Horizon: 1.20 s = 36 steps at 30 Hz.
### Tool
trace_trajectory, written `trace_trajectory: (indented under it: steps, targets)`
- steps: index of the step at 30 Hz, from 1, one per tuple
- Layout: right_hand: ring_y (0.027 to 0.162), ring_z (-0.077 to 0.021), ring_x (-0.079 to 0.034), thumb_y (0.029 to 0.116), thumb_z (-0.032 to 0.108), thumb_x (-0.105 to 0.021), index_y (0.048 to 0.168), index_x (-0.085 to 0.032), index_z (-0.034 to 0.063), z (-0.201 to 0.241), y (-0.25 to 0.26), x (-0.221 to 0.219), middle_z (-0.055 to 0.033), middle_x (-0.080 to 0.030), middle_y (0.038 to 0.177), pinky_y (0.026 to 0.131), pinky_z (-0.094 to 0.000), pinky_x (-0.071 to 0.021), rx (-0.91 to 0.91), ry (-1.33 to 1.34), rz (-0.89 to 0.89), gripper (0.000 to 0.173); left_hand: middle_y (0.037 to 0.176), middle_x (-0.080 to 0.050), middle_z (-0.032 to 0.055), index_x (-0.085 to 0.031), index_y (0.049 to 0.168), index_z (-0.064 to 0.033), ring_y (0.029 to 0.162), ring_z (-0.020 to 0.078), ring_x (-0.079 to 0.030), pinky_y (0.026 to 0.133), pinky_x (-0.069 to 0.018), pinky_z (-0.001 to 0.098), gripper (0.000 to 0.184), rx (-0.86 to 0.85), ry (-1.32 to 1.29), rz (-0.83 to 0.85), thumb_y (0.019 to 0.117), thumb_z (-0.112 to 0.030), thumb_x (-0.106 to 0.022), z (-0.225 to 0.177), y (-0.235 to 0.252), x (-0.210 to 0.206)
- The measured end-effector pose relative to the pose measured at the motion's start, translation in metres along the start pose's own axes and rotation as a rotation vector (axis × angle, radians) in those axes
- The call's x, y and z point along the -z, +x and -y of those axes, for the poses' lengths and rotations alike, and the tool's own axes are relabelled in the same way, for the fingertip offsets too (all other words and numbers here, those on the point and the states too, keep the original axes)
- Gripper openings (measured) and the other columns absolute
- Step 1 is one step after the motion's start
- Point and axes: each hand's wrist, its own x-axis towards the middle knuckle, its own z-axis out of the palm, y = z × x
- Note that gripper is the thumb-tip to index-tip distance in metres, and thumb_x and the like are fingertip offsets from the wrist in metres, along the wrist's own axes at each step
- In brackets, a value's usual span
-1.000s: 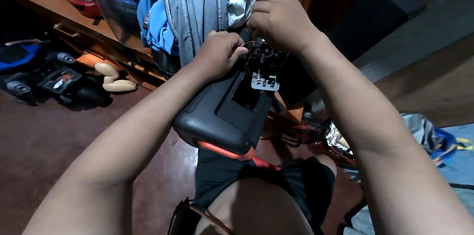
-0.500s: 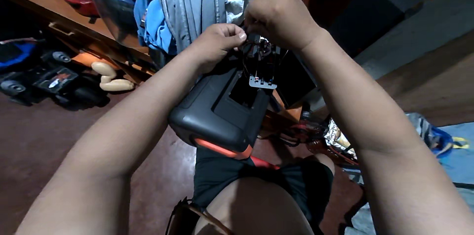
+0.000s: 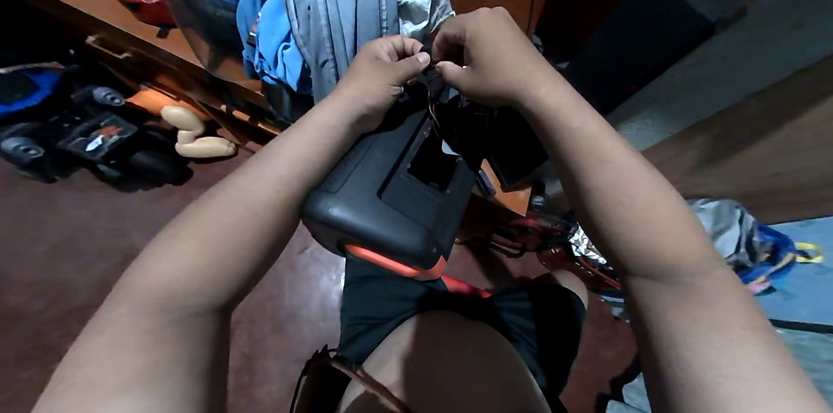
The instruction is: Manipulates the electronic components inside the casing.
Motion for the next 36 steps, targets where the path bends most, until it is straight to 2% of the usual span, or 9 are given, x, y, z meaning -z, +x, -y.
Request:
trace_trajectory:
  steps: [5,9,19,23,26,29,31,34,36]
  targets:
    - [0.081,-0.0214,-0.068,0.0857,0.024,-0.073,0.101,-0.071,0.0083,0.001,0.000,-0.005,-0.0059,-0.070,0.089,0.072,-0.0480,-0.0553,-0.045,0.041,-0.027,0.022,0.088,-0.062,-0.0040,-0.060,0.102,-0.0105,0.077,0.0044,-0.058,0.072,-0.0491,0.0214,0.003,-0.021,-0.010,-0.025,0.1039,-0.011,-0.058,0.000,0.000,-0.002]
    - [0.076,-0.0186,-0.064,0.0925,0.016,-0.064,0.092,-0.067,0.0080,-0.003,0.002,-0.008,-0.0052,-0.066,0.082,0.068,-0.0431,-0.0516,-0.043,0.064,-0.043,0.009,0.087,-0.060,-0.0053,-0.057,0.100,-0.0125,0.076,0.0033,-0.057,0.072,-0.0495,0.0208,0.004,-0.065,-0.018,-0.036,0.1031,-0.010,-0.058,0.003,0.000,-0.004]
    - [0.067,-0.0115,-0.055,0.1001,0.018,-0.056,0.085,-0.065,0.0087,-0.009,0.007,-0.008,-0.0009,-0.058,0.075,0.063,-0.0345,-0.0460,-0.109,0.173,-0.059,0.020,0.086,-0.060,-0.0079,-0.057,0.093,-0.0154,0.081,0.0023,-0.058,0.078,-0.0503,0.0229,0.012,-0.153,-0.054,0.028,0.0995,-0.005,-0.058,0.011,-0.004,0.008]
    - [0.065,-0.0119,-0.054,0.0994,0.018,-0.058,0.083,-0.063,0.0089,-0.007,0.010,-0.009,-0.0013,-0.056,0.073,0.062,-0.0345,-0.0449,-0.120,0.221,-0.052,0.019,0.098,-0.066,-0.0049,-0.062,0.087,-0.0139,0.090,0.0046,-0.063,0.082,-0.0545,0.0251,0.012,-0.294,-0.022,0.127,0.0877,-0.002,-0.066,0.018,-0.004,0.017]
    - [0.064,-0.0110,-0.054,0.1004,0.018,-0.058,0.085,-0.064,0.0085,-0.007,0.011,-0.010,-0.0010,-0.057,0.073,0.061,-0.0333,-0.0457,-0.131,0.253,-0.053,0.019,0.098,-0.065,-0.0001,-0.063,0.080,-0.0092,0.096,0.0064,-0.063,0.085,-0.0540,0.0244,0.008,-0.501,0.178,0.154,0.0860,-0.006,-0.068,0.018,-0.005,0.020]
    - [0.063,-0.0102,-0.053,0.1001,0.017,-0.059,0.084,-0.063,0.0084,-0.013,0.011,-0.009,-0.0010,-0.057,0.073,0.060,-0.0315,-0.0449,-0.129,0.287,-0.048,0.019,0.100,-0.068,0.0157,-0.071,0.086,0.0002,0.102,0.0229,-0.063,0.090,-0.0501,0.0359,0.023,-0.789,0.616,-0.006,0.0920,-0.021,-0.065,0.014,-0.010,0.020]
    - [0.066,-0.0093,-0.056,0.0993,0.017,-0.062,0.085,-0.065,0.0088,-0.018,0.009,-0.008,-0.0010,-0.059,0.076,0.062,-0.0301,-0.0470,-0.116,0.316,-0.035,0.017,0.101,-0.069,0.0197,-0.074,0.091,-0.0020,0.100,0.0327,-0.063,0.089,-0.0478,0.0461,0.029,-0.943,0.846,-0.161,0.0948,-0.029,-0.063,0.010,-0.014,0.021]
    - [0.069,-0.0082,-0.058,0.0985,0.016,-0.065,0.087,-0.067,0.0088,-0.017,0.008,-0.006,-0.0009,-0.062,0.079,0.065,-0.0290,-0.0491,-0.117,0.354,-0.024,0.014,0.100,-0.070,0.0201,-0.071,0.092,-0.0042,0.097,0.0357,-0.064,0.084,-0.0459,0.0492,0.029,-1.055,0.924,-0.321,0.0952,-0.032,-0.063,0.005,-0.017,0.022]
    - [0.067,-0.0074,-0.058,0.0985,0.015,-0.065,0.088,-0.067,0.0081,-0.015,0.006,-0.005,-0.0007,-0.063,0.078,0.063,-0.0274,-0.0489,-0.113,0.391,-0.023,0.012,0.097,-0.070,0.0210,-0.067,0.086,-0.0011,0.097,0.0336,-0.066,0.084,-0.0488,0.0466,0.027,-1.005,0.831,-0.341,0.0963,-0.025,-0.059,0.003,-0.016,0.022]
